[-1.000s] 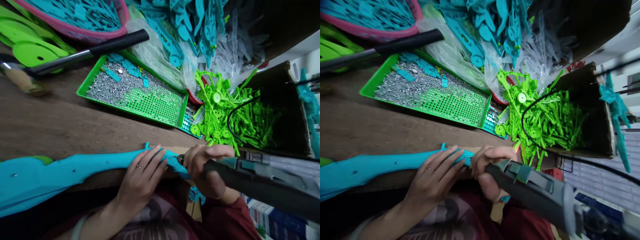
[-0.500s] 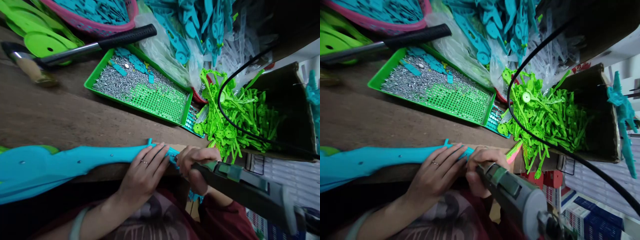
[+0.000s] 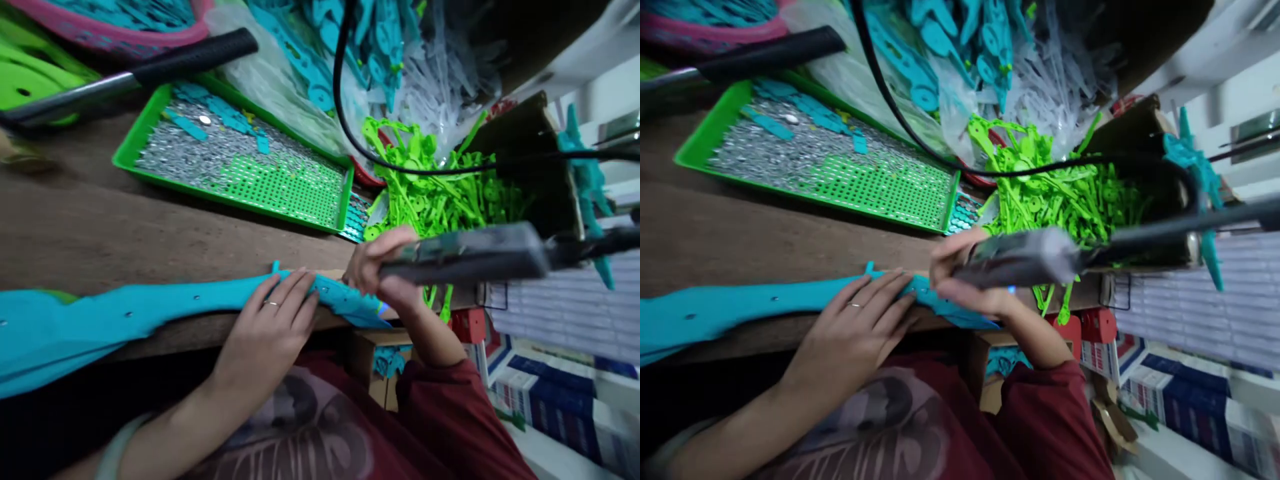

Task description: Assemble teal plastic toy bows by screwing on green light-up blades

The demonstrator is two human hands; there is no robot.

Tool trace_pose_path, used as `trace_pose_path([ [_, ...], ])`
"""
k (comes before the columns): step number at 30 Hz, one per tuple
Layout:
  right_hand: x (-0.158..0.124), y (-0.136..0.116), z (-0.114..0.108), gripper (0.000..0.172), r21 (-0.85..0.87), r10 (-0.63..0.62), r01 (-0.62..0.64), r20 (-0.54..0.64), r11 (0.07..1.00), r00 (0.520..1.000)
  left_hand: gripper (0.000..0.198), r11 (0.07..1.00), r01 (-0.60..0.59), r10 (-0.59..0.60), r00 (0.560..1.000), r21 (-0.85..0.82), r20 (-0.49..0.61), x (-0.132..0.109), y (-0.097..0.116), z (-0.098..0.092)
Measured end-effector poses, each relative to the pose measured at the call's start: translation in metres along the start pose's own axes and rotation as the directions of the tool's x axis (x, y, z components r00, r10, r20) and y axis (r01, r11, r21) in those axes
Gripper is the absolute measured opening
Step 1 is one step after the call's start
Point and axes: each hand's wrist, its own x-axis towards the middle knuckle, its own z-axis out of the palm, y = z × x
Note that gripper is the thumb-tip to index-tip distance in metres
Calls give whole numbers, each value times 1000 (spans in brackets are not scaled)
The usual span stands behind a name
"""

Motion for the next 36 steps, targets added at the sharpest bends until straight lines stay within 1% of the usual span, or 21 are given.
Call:
trace_pose_path([
  [3,35,-5,-10,46,89,-107,138,-292,986,950,32,989,-142,144,989,-47,46,24,16,10],
  [4,50,-3,-10,43,89,-121,157,-317,984,941,33,973,-218,223,973,-77,56,32,23,18],
  [6,81,8,-10,28,22,-125,137,-297,990,947,35,931,-345,351,935,-118,41,40,35,38],
  [9,113,28,-11,36,-169,-165,131,-203,977,965,37,912,-400,400,916,-95,-19,39,44,63],
  [12,107,30,-10,37,-486,-199,121,-112,866,974,36,915,-402,398,915,-44,-66,31,54,75],
  [14,85,20,-7,39,-698,-242,89,-123,710,962,31,920,-393,391,916,-3,-96,29,66,78],
  [16,60,6,-4,41,-850,-384,57,-176,523,906,28,931,-361,364,926,45,-103,32,74,78],
  [18,44,-7,3,40,-928,-571,121,-110,351,814,26,940,-331,339,936,85,-96,34,75,72],
  [19,41,-13,9,37,-938,-659,205,-33,281,751,25,939,-329,338,937,96,-89,32,74,67],
  [21,53,-23,28,29,-894,-715,418,187,159,673,24,939,-345,344,937,-2,-65,19,70,51],
  [23,86,-28,55,24,-807,-630,586,415,79,656,22,904,-274,288,958,-329,-5,-5,68,34],
  [24,108,-28,70,26,-781,-542,622,498,59,677,21,818,-123,197,978,-562,72,-19,68,26],
  [25,132,-27,85,29,-771,-446,636,556,40,702,21,651,97,77,978,-753,193,-33,67,19],
  [26,156,-23,99,30,-753,-346,658,615,9,708,21,436,319,-36,941,-842,338,-48,65,12],
  [27,177,-19,113,30,-700,-249,714,695,-20,674,23,229,485,-115,875,-844,471,-61,62,5],
  [28,195,-13,125,30,-638,-164,769,763,-35,625,26,47,588,-194,798,-807,570,-74,58,-2],
  [30,219,-3,146,29,-524,-46,850,852,-53,522,35,-239,615,-406,640,-751,653,-94,44,-16],
  [32,230,4,158,29,-464,5,883,885,-70,465,48,-456,480,-623,428,-749,654,-108,26,-28],
  [33,232,5,162,29,-447,10,891,893,-81,449,55,-521,386,-702,313,-761,639,-113,18,-33],
  [34,232,3,163,29,-439,2,894,897,-87,441,60,-538,310,-758,227,-783,611,-117,10,-36],
  [36,228,-4,164,30,-471,-43,879,882,-68,469,67,-492,246,-828,164,-835,536,-121,-1,-39],
])
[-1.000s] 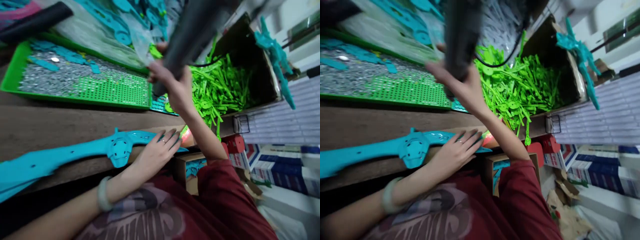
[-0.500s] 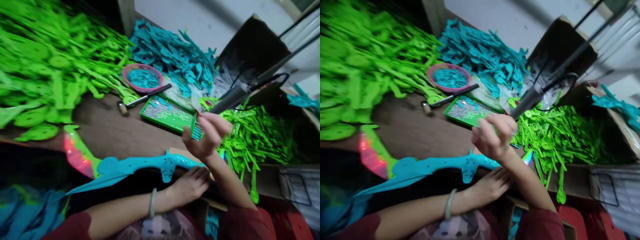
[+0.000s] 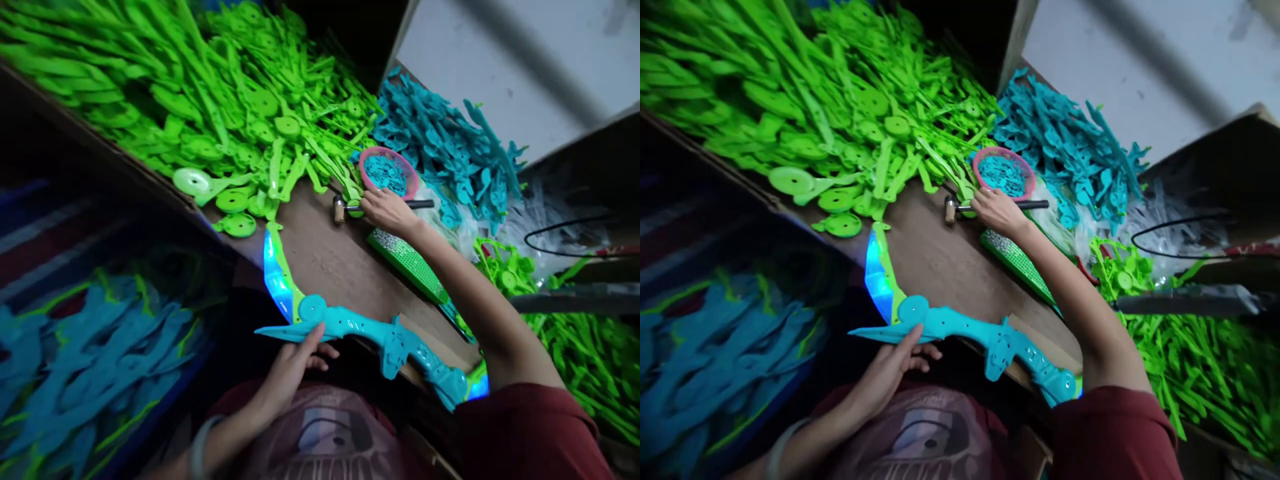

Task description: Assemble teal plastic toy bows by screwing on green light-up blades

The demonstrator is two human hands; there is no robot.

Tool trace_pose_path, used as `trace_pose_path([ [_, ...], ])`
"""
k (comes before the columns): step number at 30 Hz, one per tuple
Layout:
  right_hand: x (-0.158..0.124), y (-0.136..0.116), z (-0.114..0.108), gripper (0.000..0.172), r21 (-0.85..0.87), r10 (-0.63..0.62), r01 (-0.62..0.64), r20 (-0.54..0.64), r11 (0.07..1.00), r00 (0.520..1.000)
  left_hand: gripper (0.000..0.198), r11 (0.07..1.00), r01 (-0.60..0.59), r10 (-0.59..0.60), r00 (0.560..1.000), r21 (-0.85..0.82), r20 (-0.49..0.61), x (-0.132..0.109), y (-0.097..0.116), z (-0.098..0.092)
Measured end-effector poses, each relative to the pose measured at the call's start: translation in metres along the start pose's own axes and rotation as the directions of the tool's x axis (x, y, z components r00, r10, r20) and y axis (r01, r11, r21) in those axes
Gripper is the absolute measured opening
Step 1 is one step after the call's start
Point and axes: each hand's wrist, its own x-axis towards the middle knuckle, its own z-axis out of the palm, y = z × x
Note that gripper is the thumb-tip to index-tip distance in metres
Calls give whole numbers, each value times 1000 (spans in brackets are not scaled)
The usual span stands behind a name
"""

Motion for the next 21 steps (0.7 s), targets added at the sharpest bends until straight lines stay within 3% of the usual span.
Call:
trace_pose_path([
  [2,-4,-10,-14,31,88,112,-104,-84,991,990,69,999,-50,49,999,-14,-16,4,0,-1],
  [4,-9,-30,-33,32,289,213,-159,-165,944,963,68,998,-57,57,998,-17,3,5,-3,2],
  [6,-15,-58,-50,36,564,213,-64,-203,823,956,66,998,-58,58,998,-18,16,3,-7,5],
  [8,-17,-88,-62,43,769,156,61,-206,636,966,66,998,-63,64,998,-22,16,2,-8,8],
  [11,-10,-120,-59,52,877,211,113,-235,467,949,66,997,-78,78,997,-21,14,0,-7,10],
  [13,-2,-129,-47,52,883,253,64,-202,465,946,65,996,-90,90,996,-17,7,1,-6,11],
  [17,-3,-131,-29,50,870,161,-36,-50,492,986,63,994,-108,108,994,-11,-16,2,-4,12],
  [21,-30,-136,-39,54,860,160,119,-225,496,961,61,994,-112,112,994,0,-16,3,-3,14],
])
